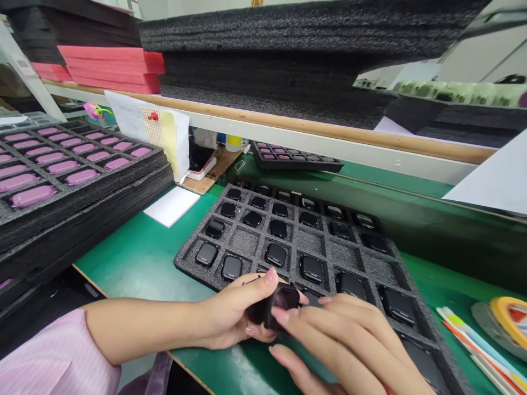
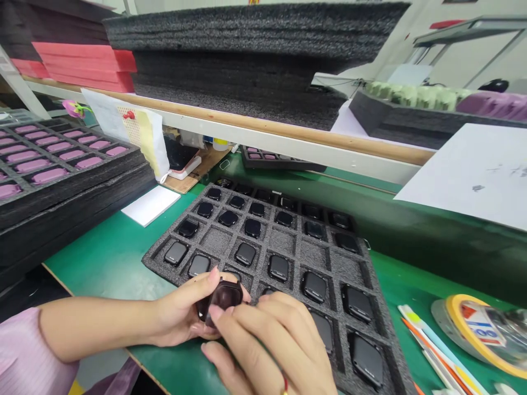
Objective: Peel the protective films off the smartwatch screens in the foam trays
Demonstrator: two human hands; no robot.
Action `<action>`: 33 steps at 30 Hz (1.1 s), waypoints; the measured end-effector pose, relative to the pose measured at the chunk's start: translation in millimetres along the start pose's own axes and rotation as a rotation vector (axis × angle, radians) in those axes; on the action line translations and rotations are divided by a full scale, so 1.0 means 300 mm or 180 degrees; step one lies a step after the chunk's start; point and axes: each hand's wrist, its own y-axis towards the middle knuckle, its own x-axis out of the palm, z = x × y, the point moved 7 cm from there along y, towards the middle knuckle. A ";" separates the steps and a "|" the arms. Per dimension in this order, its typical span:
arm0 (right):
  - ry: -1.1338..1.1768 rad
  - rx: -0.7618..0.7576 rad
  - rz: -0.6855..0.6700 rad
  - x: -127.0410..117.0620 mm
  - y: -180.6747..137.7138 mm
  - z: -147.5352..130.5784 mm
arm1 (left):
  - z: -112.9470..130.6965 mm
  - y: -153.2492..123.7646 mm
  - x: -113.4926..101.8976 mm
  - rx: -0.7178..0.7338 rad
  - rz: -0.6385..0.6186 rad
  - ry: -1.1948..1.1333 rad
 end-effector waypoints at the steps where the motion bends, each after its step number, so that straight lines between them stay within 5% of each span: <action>1: 0.0022 0.0074 0.0045 0.013 0.002 0.014 | 0.000 0.000 -0.005 0.0071 0.0045 0.0085; 7: 0.0535 0.0650 -0.0096 0.046 0.015 0.078 | -0.006 0.000 -0.018 0.0071 0.0259 0.0204; 15: 0.0526 0.0380 -0.0091 0.022 0.051 0.079 | 0.018 0.002 0.005 -0.0010 0.0180 0.0188; 19: 0.0357 0.1103 -0.0057 0.042 0.086 0.226 | 0.008 -0.005 0.000 0.0023 0.0239 0.0330; 22: 0.0298 0.1399 -0.0146 0.125 0.128 0.312 | -0.039 -0.004 -0.010 -0.0349 0.0122 0.0805; 26: 0.0291 0.1292 -0.0421 0.308 0.169 0.334 | -0.111 -0.003 0.012 -0.0998 -0.0700 0.0993; 28: 0.0307 0.1345 -0.0443 0.363 0.170 0.344 | -0.115 -0.005 0.015 -0.1076 -0.0808 0.1076; 33: 0.0539 0.1464 -0.0105 0.257 0.158 0.335 | -0.047 -0.006 -0.005 -0.0468 -0.0165 0.1612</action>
